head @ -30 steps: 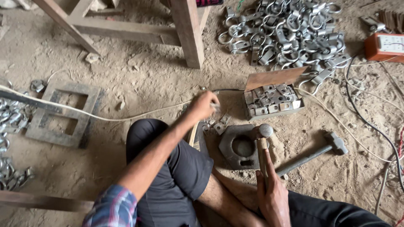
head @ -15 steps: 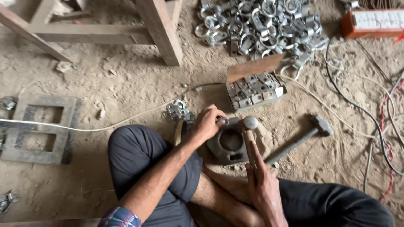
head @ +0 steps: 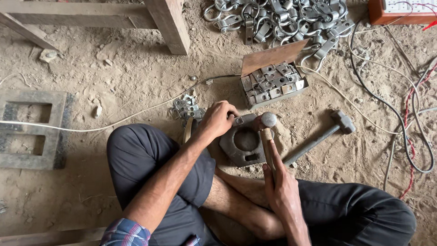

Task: The person assembles small metal components by positioning them on a hexagonal metal block and using a hammer to secure or shape them by hand.

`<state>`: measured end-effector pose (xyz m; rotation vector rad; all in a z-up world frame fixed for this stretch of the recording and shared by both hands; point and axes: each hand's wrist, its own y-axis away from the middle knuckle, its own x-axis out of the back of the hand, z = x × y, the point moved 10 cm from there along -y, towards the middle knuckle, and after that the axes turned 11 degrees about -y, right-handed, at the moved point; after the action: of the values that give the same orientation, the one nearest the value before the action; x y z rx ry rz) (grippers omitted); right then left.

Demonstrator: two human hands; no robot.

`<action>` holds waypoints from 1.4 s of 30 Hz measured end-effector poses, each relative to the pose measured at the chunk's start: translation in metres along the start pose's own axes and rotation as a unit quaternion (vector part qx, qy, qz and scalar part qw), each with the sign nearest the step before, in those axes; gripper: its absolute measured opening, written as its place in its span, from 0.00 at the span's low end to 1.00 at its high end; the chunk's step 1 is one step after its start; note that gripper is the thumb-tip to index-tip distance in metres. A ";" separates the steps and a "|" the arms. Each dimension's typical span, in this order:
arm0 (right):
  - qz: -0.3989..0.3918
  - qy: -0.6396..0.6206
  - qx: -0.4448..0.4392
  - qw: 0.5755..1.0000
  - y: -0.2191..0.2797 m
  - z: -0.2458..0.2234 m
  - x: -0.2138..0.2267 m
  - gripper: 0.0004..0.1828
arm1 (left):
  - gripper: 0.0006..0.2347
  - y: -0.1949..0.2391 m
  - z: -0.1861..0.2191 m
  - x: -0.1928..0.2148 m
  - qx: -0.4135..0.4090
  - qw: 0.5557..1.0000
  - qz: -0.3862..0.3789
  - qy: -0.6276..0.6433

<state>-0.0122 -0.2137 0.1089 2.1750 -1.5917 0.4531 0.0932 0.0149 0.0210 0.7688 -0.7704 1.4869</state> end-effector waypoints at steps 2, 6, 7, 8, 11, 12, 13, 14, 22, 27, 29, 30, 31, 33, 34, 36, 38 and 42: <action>-0.002 0.007 -0.011 1.000 0.000 0.001 0.000 0.35 | 0.03 0.001 0.003 0.002 -0.005 1.000 -0.001 -0.003; -0.003 0.001 -0.040 0.999 0.000 0.006 0.000 0.35 | 0.08 0.004 0.008 -0.001 0.008 0.998 -0.048 -0.033; 0.001 0.001 -0.015 1.000 0.000 0.001 0.001 0.36 | 0.12 0.005 0.007 -0.007 0.022 0.996 -0.080 -0.041; 0.005 0.001 0.011 1.000 0.001 -0.004 0.001 0.36 | 0.15 0.006 0.018 -0.001 -0.026 0.998 -0.032 -0.052; 0.000 0.003 0.005 1.000 0.001 -0.001 0.001 0.37 | 0.18 0.015 0.028 -0.003 -0.087 0.994 0.016 -0.065; -0.003 0.004 -0.011 1.000 0.000 0.003 0.000 0.37 | 0.15 0.013 0.019 -0.017 -0.051 0.996 -0.032 -0.060; 0.001 0.001 0.002 1.000 0.000 0.001 0.001 0.36 | 0.11 0.012 0.009 -0.030 -0.015 0.995 -0.080 -0.054; 0.004 -0.002 0.013 1.000 0.000 -0.001 0.002 0.36 | 0.10 0.008 0.004 -0.034 -0.017 0.995 -0.082 -0.051; 0.002 -0.002 0.012 1.000 -0.001 0.004 0.002 0.36 | 0.10 0.012 -0.005 -0.016 -0.045 0.996 0.076 -0.028; 0.026 0.001 0.072 0.997 0.001 -0.004 0.005 0.35 | 0.06 0.000 -0.010 -0.014 0.007 0.998 -0.012 -0.068; 0.015 -0.002 -0.023 1.000 0.001 0.014 0.005 0.35 | 0.05 0.002 -0.006 0.002 0.019 0.997 0.007 -0.074; 0.010 -0.005 -0.067 0.998 0.000 0.020 0.004 0.35 | 0.06 0.003 -0.001 0.022 0.006 0.994 0.062 -0.085; 0.022 -0.017 -0.014 1.000 0.000 0.005 0.006 0.34 | 0.07 0.005 0.004 0.040 -0.008 0.989 0.118 -0.095; 0.043 -0.044 0.090 0.994 0.003 -0.026 0.011 0.32 | 0.05 -0.001 -0.008 0.049 0.032 0.990 0.097 -0.098; 0.052 -0.034 0.109 0.992 0.005 -0.033 0.013 0.31 | 0.05 -0.002 -0.015 0.050 0.053 0.990 0.084 -0.098; 0.069 -0.014 0.146 0.987 0.006 -0.048 0.019 0.30 | 0.06 -0.003 -0.028 0.059 0.074 0.985 0.111 -0.110; 0.111 0.010 0.230 0.967 0.012 -0.070 0.029 0.29 | 0.10 0.001 -0.032 0.072 0.064 0.978 0.163 -0.117; 0.171 0.031 0.327 0.929 0.018 -0.088 0.027 0.30 | 0.19 0.010 -0.020 0.103 0.008 0.957 0.267 -0.113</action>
<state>-0.0235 -0.1969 0.2004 2.2734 -1.9934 1.3099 0.0775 0.0881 0.0947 0.7864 -1.2091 1.9065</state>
